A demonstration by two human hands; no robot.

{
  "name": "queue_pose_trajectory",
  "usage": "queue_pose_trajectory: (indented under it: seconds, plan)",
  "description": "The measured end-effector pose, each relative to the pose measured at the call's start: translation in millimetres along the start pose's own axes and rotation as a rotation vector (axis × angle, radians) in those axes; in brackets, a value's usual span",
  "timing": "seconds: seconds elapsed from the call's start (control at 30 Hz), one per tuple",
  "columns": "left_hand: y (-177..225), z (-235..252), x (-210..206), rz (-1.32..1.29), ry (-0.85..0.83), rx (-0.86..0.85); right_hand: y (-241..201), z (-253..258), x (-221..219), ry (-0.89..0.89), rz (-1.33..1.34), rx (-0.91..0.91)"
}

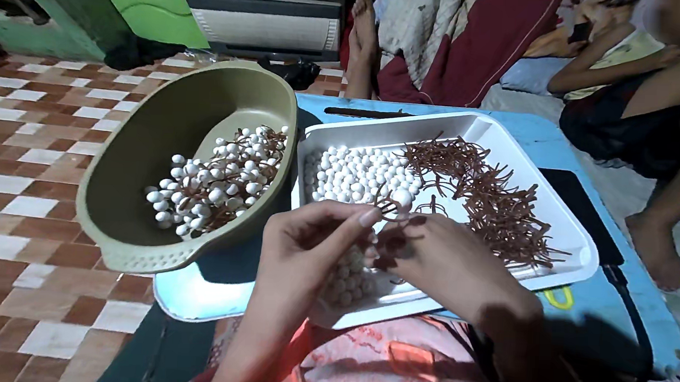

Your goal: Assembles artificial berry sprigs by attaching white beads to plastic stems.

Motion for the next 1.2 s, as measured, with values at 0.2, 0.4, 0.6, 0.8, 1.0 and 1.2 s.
queue_pose_trajectory:
  seconds: [0.2,0.4,0.6,0.8,1.0,1.2]
  plan:
    - [0.7,0.7,-0.9,-0.02,-0.014,-0.018,3.6,0.1,-2.5,0.023,-0.001,0.019]
    - [2.2,-0.1,-1.5,-0.015,-0.003,-0.019,14.2,-31.7,27.4,0.469,0.396,0.178]
    - [1.3,-0.7,-5.4,0.043,-0.023,-0.026,7.7,-42.5,39.2,0.606,0.512,0.3]
    - [1.7,-0.3,-8.1,0.072,-0.052,-0.042,2.9,-43.6,37.6,0.606,0.684,0.286]
    - [2.5,-0.9,-7.8,0.081,-0.044,-0.033,6.6,-46.5,28.8,0.572,0.862,0.25]
    - [2.6,-1.0,-7.9,0.085,-0.042,-0.041,12.6,-45.9,29.1,0.62,0.869,0.209]
Point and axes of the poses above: each hand's wrist, its own z-axis towards the middle knuckle, its own x-axis out of the back of the hand, y = z × x, the point moved 8 cm from there along z, towards the middle knuckle, and after that the axes turned 14 degrees about x, right-handed, at the moved point
